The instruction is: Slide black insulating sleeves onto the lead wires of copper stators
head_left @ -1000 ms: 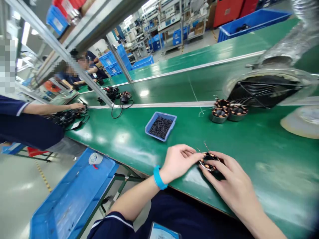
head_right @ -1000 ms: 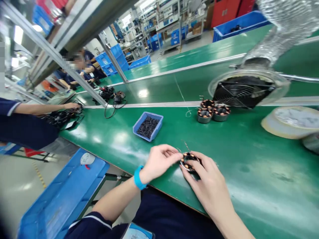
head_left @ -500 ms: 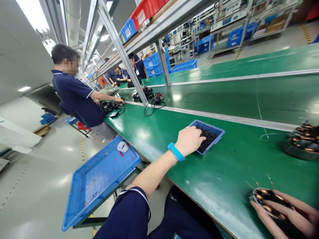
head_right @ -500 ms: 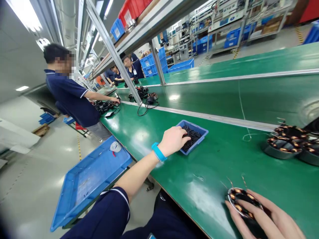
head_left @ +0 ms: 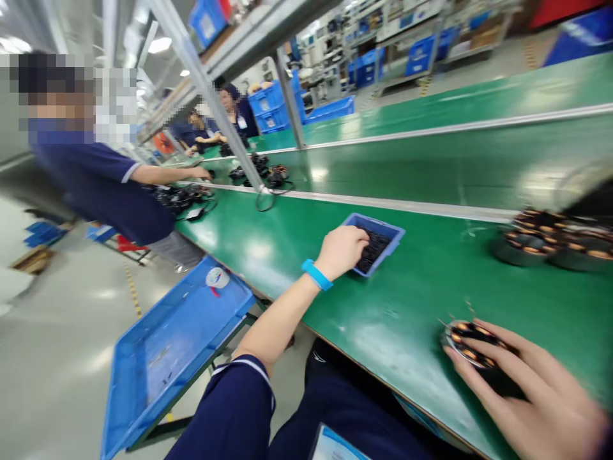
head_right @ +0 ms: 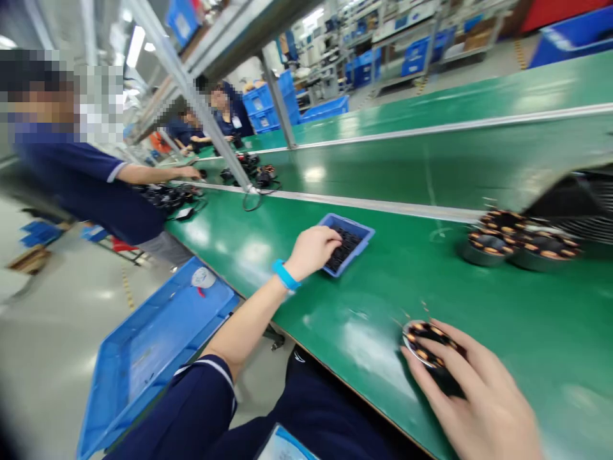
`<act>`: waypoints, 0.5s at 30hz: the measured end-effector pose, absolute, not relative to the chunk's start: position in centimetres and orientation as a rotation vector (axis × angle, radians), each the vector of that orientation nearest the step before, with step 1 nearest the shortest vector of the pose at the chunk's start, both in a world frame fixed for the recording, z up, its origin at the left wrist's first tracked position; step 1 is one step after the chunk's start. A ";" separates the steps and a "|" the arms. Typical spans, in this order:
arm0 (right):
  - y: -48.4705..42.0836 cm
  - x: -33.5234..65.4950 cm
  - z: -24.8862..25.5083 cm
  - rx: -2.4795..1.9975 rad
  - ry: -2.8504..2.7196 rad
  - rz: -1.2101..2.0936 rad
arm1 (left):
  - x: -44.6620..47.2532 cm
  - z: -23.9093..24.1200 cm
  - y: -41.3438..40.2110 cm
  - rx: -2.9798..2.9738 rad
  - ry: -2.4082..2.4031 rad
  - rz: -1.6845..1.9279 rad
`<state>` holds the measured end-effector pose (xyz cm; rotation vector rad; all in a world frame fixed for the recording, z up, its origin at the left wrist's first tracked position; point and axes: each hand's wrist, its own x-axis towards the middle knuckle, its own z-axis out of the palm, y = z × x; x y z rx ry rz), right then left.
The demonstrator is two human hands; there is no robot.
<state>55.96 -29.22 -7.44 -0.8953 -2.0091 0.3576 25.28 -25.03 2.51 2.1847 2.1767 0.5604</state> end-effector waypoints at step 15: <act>-30.6 55.3 -3.7 -0.903 -2.048 0.369 | 33.0 2.0 -31.4 1.214 1.536 1.660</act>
